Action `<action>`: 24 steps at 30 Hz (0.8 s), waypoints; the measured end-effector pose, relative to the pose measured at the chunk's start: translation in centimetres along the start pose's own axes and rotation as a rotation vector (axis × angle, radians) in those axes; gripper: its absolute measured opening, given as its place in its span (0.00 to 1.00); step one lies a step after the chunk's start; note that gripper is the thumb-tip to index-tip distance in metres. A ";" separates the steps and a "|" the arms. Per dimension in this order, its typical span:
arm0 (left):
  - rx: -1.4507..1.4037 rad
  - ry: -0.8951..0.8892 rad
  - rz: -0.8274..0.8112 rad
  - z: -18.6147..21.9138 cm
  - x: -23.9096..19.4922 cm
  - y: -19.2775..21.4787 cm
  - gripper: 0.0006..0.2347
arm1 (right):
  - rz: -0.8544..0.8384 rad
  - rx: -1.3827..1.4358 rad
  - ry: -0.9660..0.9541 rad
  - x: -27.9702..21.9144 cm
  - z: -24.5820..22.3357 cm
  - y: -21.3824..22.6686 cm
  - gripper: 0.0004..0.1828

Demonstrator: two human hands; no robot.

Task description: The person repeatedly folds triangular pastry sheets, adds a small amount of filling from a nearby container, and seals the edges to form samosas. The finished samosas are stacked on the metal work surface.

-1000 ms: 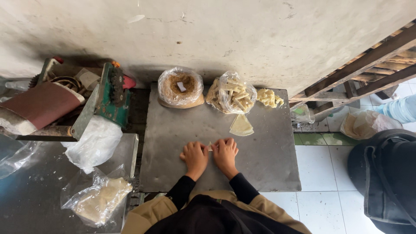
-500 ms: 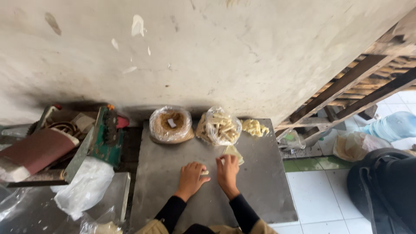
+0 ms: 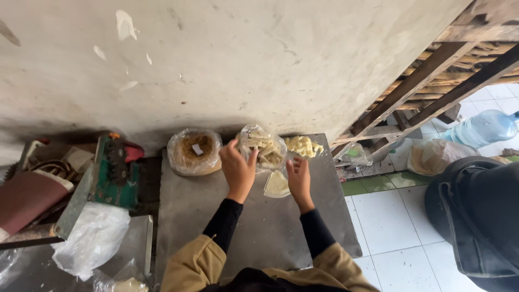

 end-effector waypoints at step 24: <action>-0.626 0.883 -0.474 -12.4 -6.9 -4.7 0.36 | -0.354 -0.325 0.254 -6.2 -2.9 -3.2 0.12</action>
Point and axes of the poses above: each hand's wrist, its own x-axis towards the middle knuckle, its own y-axis out of the back of the hand, z = x × y, the point moved 10 cm from there along x, towards the middle knuckle, and after that the axes turned 11 degrees about y, right-handed, at the moved point
